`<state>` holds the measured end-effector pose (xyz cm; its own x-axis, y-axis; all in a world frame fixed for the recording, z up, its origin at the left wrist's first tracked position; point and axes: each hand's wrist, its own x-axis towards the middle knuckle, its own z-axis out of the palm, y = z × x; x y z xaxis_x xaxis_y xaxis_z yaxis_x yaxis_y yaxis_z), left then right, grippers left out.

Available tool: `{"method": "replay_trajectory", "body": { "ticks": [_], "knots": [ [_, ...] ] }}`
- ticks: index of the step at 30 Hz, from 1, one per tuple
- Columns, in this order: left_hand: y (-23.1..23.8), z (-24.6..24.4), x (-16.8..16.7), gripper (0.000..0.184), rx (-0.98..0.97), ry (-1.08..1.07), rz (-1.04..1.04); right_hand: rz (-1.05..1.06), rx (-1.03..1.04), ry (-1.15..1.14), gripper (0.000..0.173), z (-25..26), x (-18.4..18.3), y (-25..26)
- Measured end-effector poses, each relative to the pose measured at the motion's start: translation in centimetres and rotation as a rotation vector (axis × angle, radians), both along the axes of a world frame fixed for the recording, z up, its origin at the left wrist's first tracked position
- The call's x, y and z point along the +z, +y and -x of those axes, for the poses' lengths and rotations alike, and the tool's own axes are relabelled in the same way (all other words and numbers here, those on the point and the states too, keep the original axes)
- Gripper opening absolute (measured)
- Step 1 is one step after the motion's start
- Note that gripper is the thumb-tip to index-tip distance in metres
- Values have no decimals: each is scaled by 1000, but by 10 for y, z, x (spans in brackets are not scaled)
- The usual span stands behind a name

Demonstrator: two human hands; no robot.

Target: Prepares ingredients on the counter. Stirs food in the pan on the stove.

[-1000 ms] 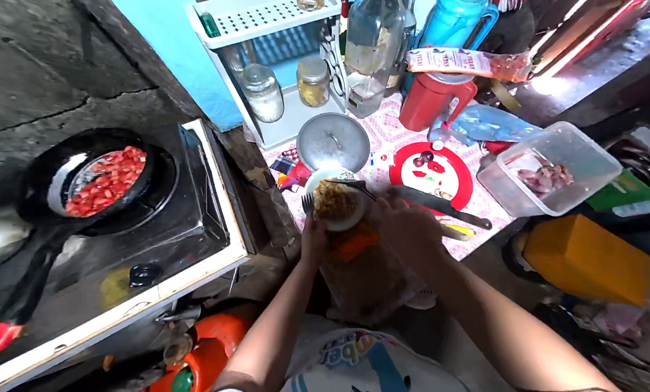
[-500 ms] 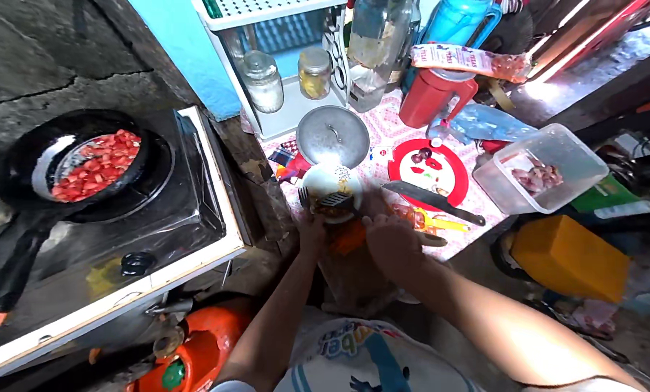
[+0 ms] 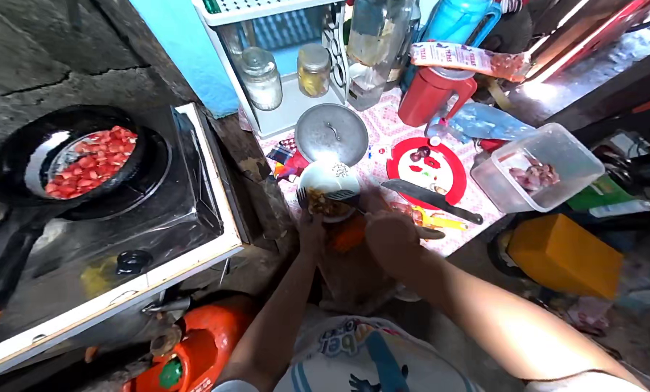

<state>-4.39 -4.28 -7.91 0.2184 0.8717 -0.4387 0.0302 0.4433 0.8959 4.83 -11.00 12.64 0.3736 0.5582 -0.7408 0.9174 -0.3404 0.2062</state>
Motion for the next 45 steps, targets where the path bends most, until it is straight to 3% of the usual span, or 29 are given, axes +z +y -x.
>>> {"method": "replay_trajectory", "body": {
  "ticks": [8, 17, 24, 30, 34, 36, 38, 41, 45],
  "knots": [
    [-7, -4, 6, 48, 33, -53, 74, -255, -2, -15, 32, -5, 14, 16],
    [0, -8, 0, 44, 67, -162, 86, 2, 105, -36, 43, 28, -6, 9],
    [-3, -9, 6, 46, 55, -86, 131, -196, 55, -50, 37, 5, 13, 15],
    [0, -6, 16, 50, 38, -79, 165, -57, 78, -72, 39, 3, -4, 7],
    [-2, 1, 14, 55, -14, -1, 97, -227, 27, -75, 35, -12, 7, -6],
    [0, 23, 15, 59, -66, 58, -8, -306, -48, -29, 38, -26, 23, -7],
    [-4, 54, 28, 45, -31, 167, -92, -347, -114, 28, 46, -39, 38, -6],
    [-19, 127, 67, 33, 86, 362, -362, -788, -9, 81, 42, -55, 16, -22],
    [-19, 248, 119, 35, 556, 542, -645, -1047, -145, 420, 36, -59, -2, -25]
  ]
}}
